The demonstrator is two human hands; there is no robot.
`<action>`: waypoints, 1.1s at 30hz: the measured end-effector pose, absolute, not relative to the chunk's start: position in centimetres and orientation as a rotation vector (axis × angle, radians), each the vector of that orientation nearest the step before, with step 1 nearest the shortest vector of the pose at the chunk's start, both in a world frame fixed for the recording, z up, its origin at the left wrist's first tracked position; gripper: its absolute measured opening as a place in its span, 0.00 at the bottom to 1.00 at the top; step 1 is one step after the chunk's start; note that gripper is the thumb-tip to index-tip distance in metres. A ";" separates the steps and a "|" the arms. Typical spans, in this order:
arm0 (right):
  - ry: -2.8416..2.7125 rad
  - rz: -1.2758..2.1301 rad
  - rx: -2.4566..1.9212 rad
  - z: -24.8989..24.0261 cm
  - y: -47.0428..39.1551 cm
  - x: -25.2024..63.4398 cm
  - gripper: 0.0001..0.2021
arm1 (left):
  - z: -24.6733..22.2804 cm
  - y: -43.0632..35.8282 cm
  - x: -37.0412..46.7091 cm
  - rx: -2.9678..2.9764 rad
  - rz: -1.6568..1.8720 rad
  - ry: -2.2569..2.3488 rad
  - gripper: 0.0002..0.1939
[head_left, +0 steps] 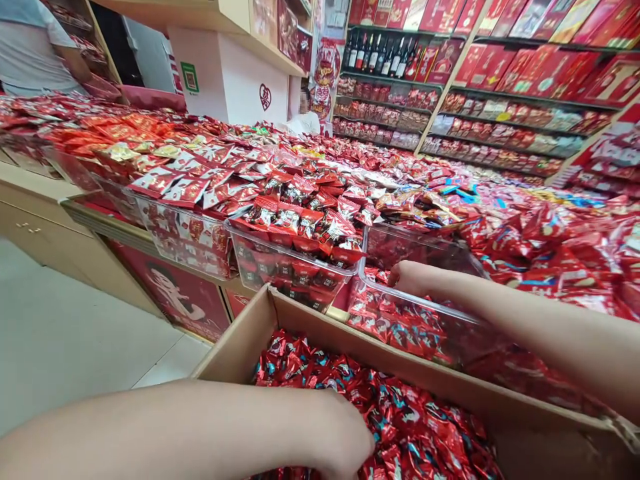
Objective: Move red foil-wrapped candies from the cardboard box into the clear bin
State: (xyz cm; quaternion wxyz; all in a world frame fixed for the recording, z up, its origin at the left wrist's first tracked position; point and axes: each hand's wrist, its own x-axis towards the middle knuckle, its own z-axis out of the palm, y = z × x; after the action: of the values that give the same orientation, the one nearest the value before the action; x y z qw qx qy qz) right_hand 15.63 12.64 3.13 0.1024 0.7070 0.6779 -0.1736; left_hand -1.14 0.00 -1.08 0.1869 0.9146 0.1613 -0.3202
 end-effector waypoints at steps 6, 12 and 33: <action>2.023 -0.312 1.969 3.4 13.0 16.0 0.07 | -1.3 0.1 -1.0 2.556 -0.952 0.482 0.18; 2.215 -0.156 1.859 3.8 13.0 16.3 0.11 | -2.3 0.0 -1.0 2.557 -1.008 0.502 0.20; 2.417 -0.325 1.652 3.1 13.6 17.1 0.15 | -1.9 0.2 -0.8 2.510 -1.076 0.569 0.21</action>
State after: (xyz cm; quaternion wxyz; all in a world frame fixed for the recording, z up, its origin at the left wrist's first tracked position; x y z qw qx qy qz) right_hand 17.12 13.62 3.06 0.0977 0.5581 0.8166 -0.1099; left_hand -0.79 0.21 -1.94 0.1752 0.8859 0.2009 -0.3797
